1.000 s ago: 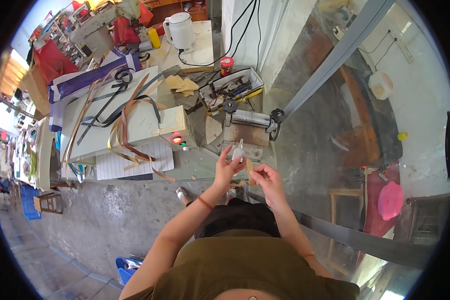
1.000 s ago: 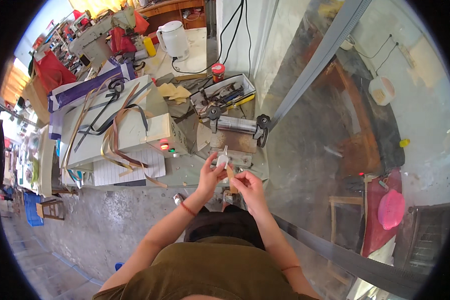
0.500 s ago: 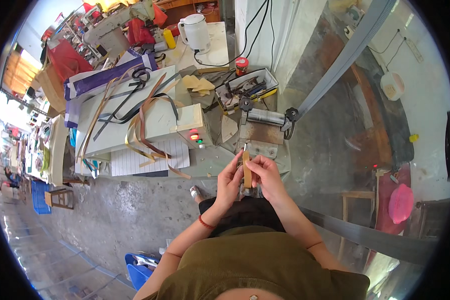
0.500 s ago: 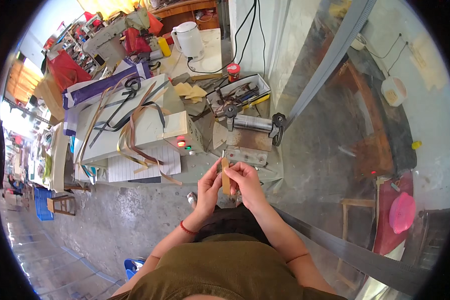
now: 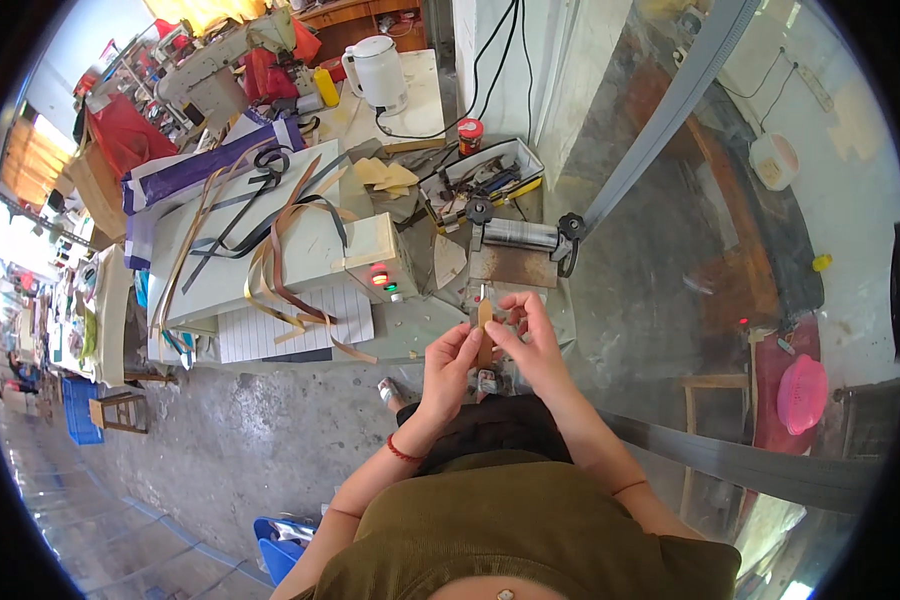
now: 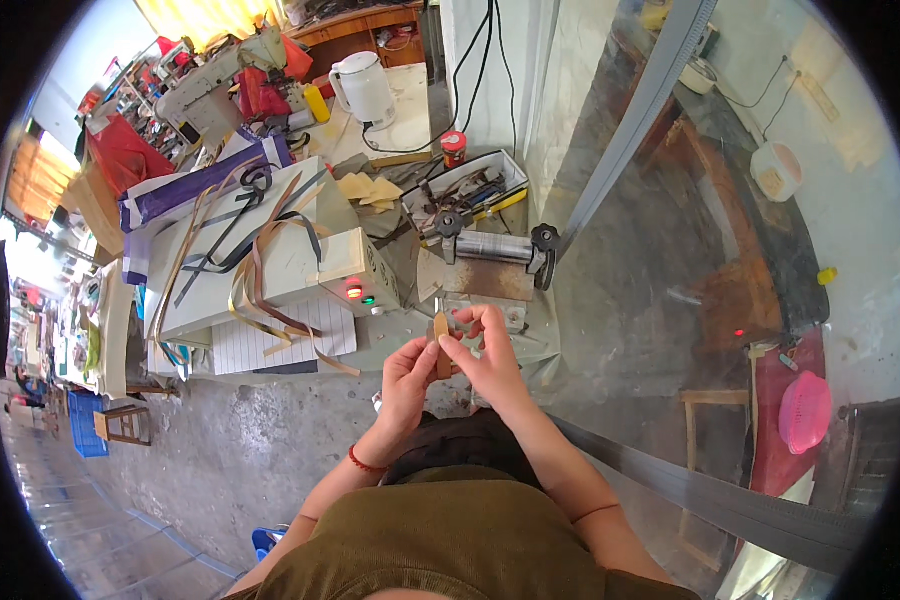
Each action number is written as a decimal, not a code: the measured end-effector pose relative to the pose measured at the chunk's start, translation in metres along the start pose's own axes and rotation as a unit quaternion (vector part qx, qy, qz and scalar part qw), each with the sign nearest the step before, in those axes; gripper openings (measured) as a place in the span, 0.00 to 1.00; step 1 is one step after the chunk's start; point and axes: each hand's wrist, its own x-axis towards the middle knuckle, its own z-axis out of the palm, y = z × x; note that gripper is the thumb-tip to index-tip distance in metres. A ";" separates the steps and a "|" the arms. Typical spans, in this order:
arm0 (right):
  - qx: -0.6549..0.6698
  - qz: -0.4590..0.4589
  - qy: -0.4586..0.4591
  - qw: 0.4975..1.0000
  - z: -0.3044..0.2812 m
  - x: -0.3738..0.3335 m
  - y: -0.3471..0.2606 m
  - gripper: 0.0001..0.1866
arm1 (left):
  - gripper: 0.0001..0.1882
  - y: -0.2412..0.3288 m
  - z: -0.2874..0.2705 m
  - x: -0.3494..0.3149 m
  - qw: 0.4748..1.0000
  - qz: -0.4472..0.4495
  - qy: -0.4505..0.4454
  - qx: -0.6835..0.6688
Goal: The person feeds various colored leather straps through a small industrial machine to flatten or smooth them. They handle the straps one at a time, feeding them into the rollers and collecting the processed material on the workbench.
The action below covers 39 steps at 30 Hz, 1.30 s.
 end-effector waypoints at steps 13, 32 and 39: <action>-0.125 -0.131 0.013 0.983 -0.002 0.010 -0.012 0.09 | 0.07 0.000 0.023 -0.012 0.997 0.041 0.015 0.061; 0.067 -0.023 -0.022 0.997 -0.014 0.024 -0.017 0.06 | 0.10 0.002 0.025 -0.011 0.993 0.045 -0.030 0.103; 0.039 -0.028 -0.029 0.998 -0.027 0.033 -0.005 0.07 | 0.09 -0.008 0.015 -0.009 0.980 0.024 -0.060 0.190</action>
